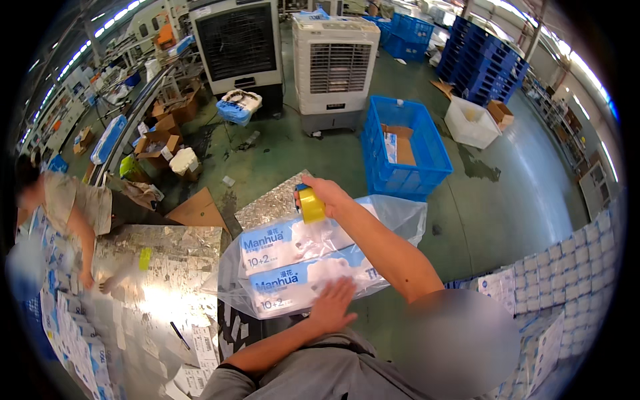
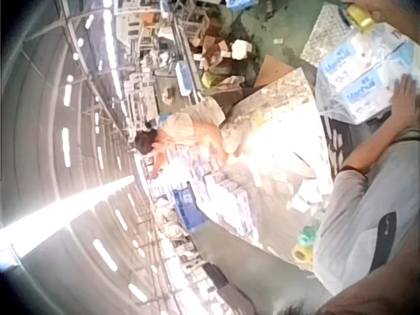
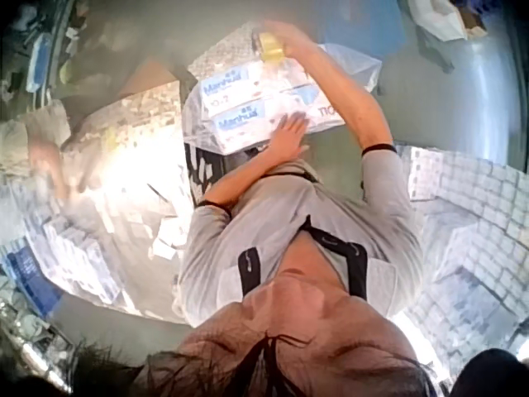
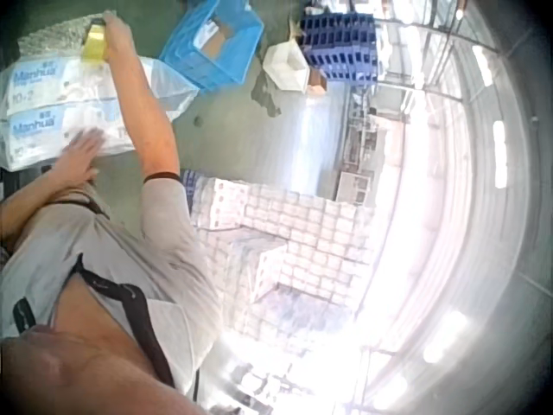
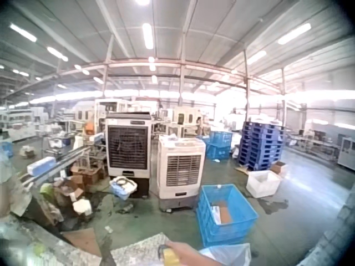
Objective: The person wraps stacks of white tissue paper packs in clear plastic bags and seals them using a handheld tape dispenser. The sealed packages are then placed into a blue plastic crate.
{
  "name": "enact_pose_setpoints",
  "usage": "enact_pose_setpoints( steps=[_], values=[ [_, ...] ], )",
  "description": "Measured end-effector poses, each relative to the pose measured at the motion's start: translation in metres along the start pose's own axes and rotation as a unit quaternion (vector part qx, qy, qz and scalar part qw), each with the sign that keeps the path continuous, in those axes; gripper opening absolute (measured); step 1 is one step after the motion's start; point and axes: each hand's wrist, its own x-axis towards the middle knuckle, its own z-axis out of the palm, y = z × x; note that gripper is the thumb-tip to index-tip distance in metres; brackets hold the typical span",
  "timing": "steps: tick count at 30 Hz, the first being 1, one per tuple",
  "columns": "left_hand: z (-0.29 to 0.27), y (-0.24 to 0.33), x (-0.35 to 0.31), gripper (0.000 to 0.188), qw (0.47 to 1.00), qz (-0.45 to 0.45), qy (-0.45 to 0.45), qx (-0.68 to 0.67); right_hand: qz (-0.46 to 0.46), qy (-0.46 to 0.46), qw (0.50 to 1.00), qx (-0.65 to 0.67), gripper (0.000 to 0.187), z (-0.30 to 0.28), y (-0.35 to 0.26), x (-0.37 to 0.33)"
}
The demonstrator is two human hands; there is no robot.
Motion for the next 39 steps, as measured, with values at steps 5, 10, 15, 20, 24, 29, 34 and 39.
enact_pose_setpoints(
  steps=[5,10,15,20,24,29,34,39],
  values=[
    [-0.015,-0.036,0.011,0.084,0.983,-0.121,0.138,-0.030,0.012,-0.066,0.998,0.002,0.024,-0.008,0.002,-0.025],
    [-0.021,-0.064,0.035,0.080,0.978,-0.121,0.167,0.018,-0.019,-0.069,0.997,0.002,0.030,-0.007,-0.007,-0.070],
    [-0.015,-0.081,0.045,0.081,0.973,-0.165,0.158,0.045,-0.060,-0.123,0.990,-0.044,0.029,-0.020,0.003,-0.131],
    [-0.003,-0.092,0.058,0.082,0.963,-0.216,0.151,0.066,-0.074,-0.051,0.993,-0.078,0.031,-0.052,0.073,-0.185],
    [-0.010,-0.091,0.065,0.086,0.961,-0.239,0.119,0.076,-0.128,-0.014,0.983,-0.133,0.033,-0.057,0.129,-0.227],
    [0.006,-0.107,0.074,0.075,0.944,-0.253,0.175,0.117,-0.111,0.029,0.988,-0.104,0.034,-0.068,0.144,-0.254],
    [0.003,-0.112,0.088,0.071,0.936,-0.274,0.181,0.129,-0.106,0.051,0.989,-0.087,0.039,-0.079,0.186,-0.276],
    [0.005,-0.116,0.088,0.068,0.929,-0.280,0.210,0.116,-0.124,0.060,0.983,-0.124,0.036,-0.089,0.217,-0.297]
  ],
)
